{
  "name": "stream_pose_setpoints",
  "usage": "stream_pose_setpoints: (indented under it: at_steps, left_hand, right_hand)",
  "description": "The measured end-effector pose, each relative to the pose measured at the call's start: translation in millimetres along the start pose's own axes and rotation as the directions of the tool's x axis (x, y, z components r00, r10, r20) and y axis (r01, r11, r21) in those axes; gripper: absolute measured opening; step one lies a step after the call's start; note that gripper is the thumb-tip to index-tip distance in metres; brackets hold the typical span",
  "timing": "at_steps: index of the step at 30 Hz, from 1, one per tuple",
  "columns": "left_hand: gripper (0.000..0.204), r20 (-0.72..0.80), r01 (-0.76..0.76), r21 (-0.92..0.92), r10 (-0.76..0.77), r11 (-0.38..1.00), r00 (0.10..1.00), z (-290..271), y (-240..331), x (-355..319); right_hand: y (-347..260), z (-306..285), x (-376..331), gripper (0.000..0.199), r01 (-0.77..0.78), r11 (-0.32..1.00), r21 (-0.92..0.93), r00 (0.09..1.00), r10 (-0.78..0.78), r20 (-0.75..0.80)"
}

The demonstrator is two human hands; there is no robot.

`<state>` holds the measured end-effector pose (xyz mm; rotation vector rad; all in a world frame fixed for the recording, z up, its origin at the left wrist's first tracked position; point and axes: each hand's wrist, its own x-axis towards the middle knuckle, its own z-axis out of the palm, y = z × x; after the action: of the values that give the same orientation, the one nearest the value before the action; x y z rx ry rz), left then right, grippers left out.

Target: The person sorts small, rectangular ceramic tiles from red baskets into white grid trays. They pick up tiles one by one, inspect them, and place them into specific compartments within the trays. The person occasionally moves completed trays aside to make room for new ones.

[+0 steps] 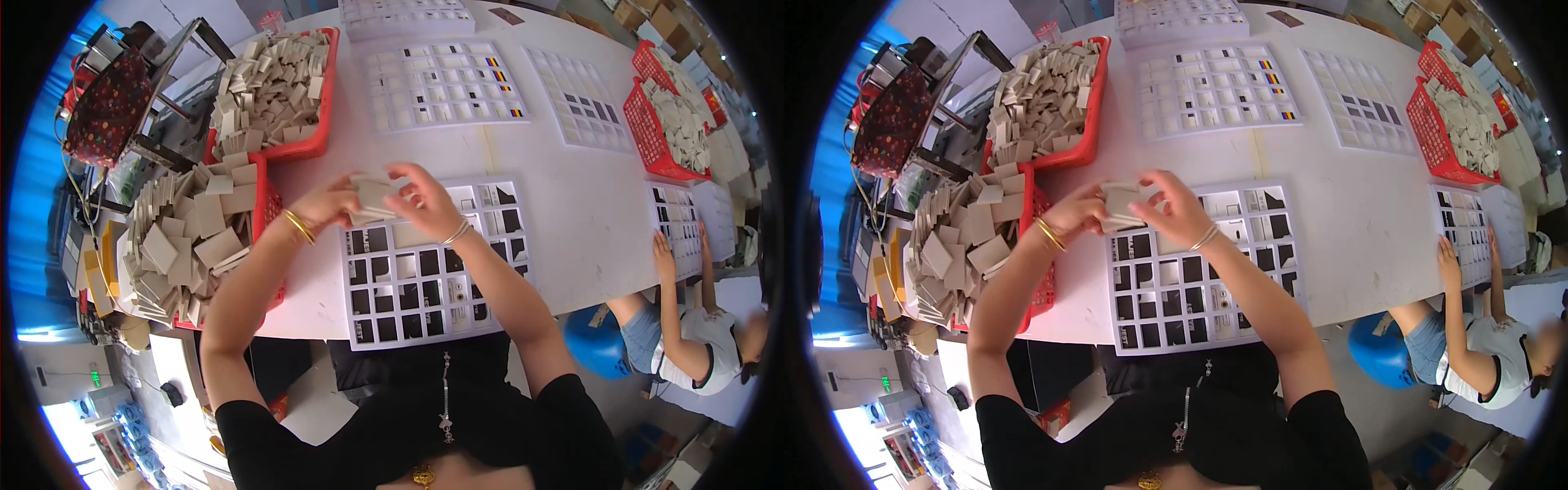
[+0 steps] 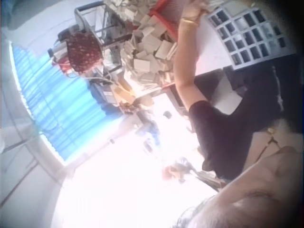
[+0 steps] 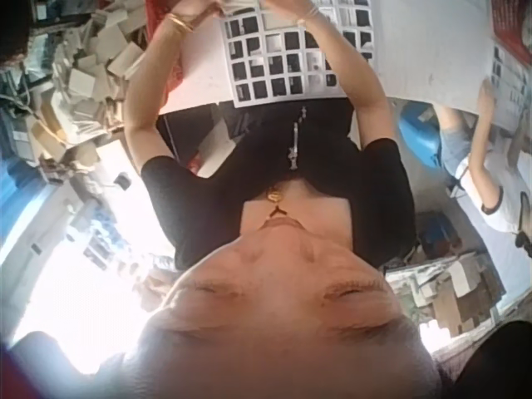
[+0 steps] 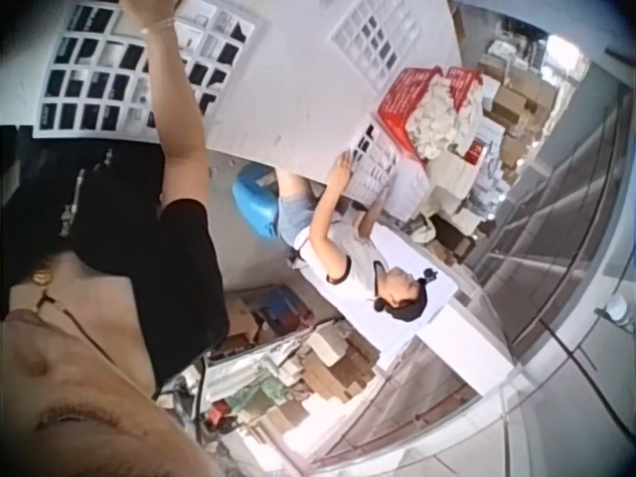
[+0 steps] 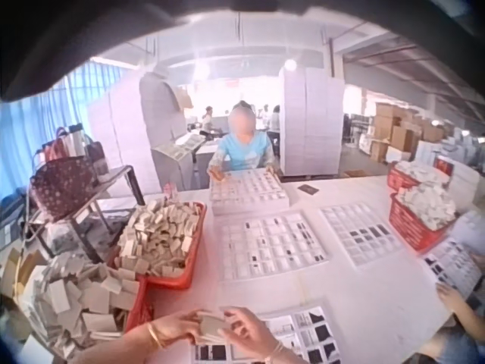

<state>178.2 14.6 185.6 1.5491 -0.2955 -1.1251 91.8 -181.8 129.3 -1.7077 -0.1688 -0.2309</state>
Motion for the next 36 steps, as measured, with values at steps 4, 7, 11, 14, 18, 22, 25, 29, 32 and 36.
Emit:
stream_pose_setpoints:
  at_steps: [4, 7, 11, 14, 18, 22, 25, 29, 32, 36]
  left_hand:
    - [0.056, -0.08, -0.142, -0.266, 0.125, 0.953, 0.989, 40, -40, -2]
    - [0.059, -0.305, -0.347, -0.351, 0.244, 0.87, 0.92, 71, -78, 2]
    - [0.055, -0.52, -0.614, -0.194, 0.451, 0.765, 0.725, 116, -107, 7]
    - [0.048, -0.694, -0.713, -0.28, 0.377, 0.643, 0.613, 136, -125, 9]
    - [0.034, -0.695, -0.708, -0.429, 0.296, 0.561, 0.655, 138, -141, 5]
    - [0.026, -0.684, -0.523, -0.355, 0.167, 0.775, 0.71, 105, -157, -2]
    - [0.027, -0.651, -0.347, -0.336, 0.051, 0.876, 0.757, 87, -159, -16]
    - [0.027, -0.68, -0.28, -0.294, 0.007, 0.914, 0.733, 78, -167, -11]
    - [0.025, -0.691, -0.307, -0.264, 0.043, 0.914, 0.722, 76, -177, 2]
    - [0.025, -0.646, -0.283, -0.296, 0.028, 0.912, 0.763, 87, -175, 11]
  right_hand:
    - [10, 12, -19, 0.025, -0.109, 0.987, 0.116, 0.991, 0.117, -0.063]
    - [6, 20, -40, 0.023, -0.221, 0.932, 0.287, 0.951, 0.271, -0.147]
    - [14, 31, -61, 0.021, -0.203, 0.904, 0.376, 0.94, 0.288, -0.185]
    - [22, 32, -72, 0.016, -0.112, 0.991, 0.078, 0.971, 0.126, -0.202]
    - [25, 26, -76, 0.01, -0.021, 0.994, -0.106, 0.984, 0.002, -0.176]
    - [44, -4, -81, 0.022, -0.182, 0.976, -0.121, 0.977, 0.166, -0.135]
    - [60, -32, -87, 0.019, -0.144, 0.916, -0.374, 0.982, 0.179, 0.06]
    - [70, -38, -89, 0.016, -0.248, 0.866, -0.434, 0.892, 0.378, 0.246]
    - [80, -33, -90, 0.015, -0.155, 0.865, -0.477, 0.898, 0.324, 0.296]
    - [80, -21, -94, 0.018, 0.169, 0.694, -0.7, 0.964, 0.033, 0.265]
